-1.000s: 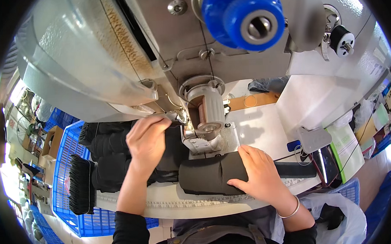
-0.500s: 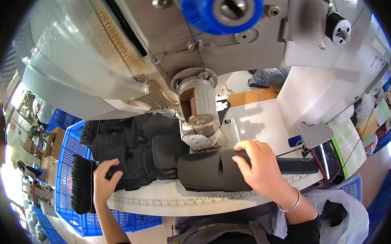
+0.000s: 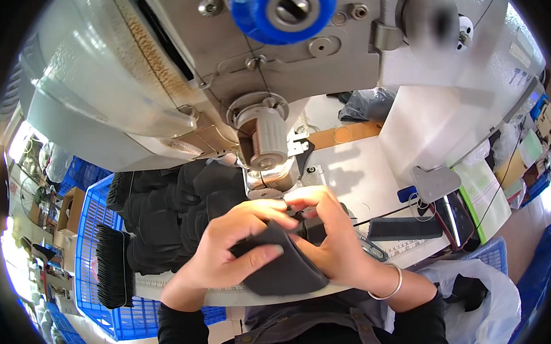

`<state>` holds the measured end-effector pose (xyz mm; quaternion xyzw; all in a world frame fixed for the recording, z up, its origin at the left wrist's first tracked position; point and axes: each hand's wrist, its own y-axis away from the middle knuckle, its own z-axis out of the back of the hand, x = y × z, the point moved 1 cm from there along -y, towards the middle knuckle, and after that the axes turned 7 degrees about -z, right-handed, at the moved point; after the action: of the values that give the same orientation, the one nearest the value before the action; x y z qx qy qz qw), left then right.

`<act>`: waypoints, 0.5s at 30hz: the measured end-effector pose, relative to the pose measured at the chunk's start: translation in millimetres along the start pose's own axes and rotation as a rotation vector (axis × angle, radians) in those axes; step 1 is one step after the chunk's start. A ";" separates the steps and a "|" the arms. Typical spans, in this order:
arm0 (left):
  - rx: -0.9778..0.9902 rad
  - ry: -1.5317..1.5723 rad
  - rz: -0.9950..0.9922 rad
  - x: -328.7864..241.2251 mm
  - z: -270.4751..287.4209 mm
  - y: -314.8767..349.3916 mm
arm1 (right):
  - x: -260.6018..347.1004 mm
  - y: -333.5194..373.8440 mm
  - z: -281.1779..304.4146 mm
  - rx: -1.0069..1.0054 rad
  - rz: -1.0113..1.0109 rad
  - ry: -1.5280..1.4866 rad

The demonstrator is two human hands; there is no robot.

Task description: Stitching black fabric pieces together using an industrial sewing machine.

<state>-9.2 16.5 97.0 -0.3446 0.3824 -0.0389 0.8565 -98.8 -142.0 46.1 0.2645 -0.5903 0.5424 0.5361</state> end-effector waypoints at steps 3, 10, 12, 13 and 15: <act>-0.146 -0.157 0.153 -0.2 3.8 6.3 | 3.1 -2.3 14.8 0.048 0.164 0.173; -0.261 -0.314 0.117 8.2 12.8 13.4 | 10.2 4.9 13.5 0.056 0.112 0.035; -0.266 -0.296 0.104 7.4 12.7 13.3 | 8.5 6.5 10.8 0.059 0.046 -0.043; -0.265 -0.293 0.104 7.1 12.3 13.8 | 7.6 7.4 10.3 0.063 -0.019 -0.122; -0.281 -0.240 0.116 7.0 11.5 14.4 | 9.9 7.2 12.3 0.084 -0.084 -0.167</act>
<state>0.7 31.5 89.1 -0.4405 0.2983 0.1060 0.8401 -112.3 -148.7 54.6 0.3555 -0.5982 0.5198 0.4956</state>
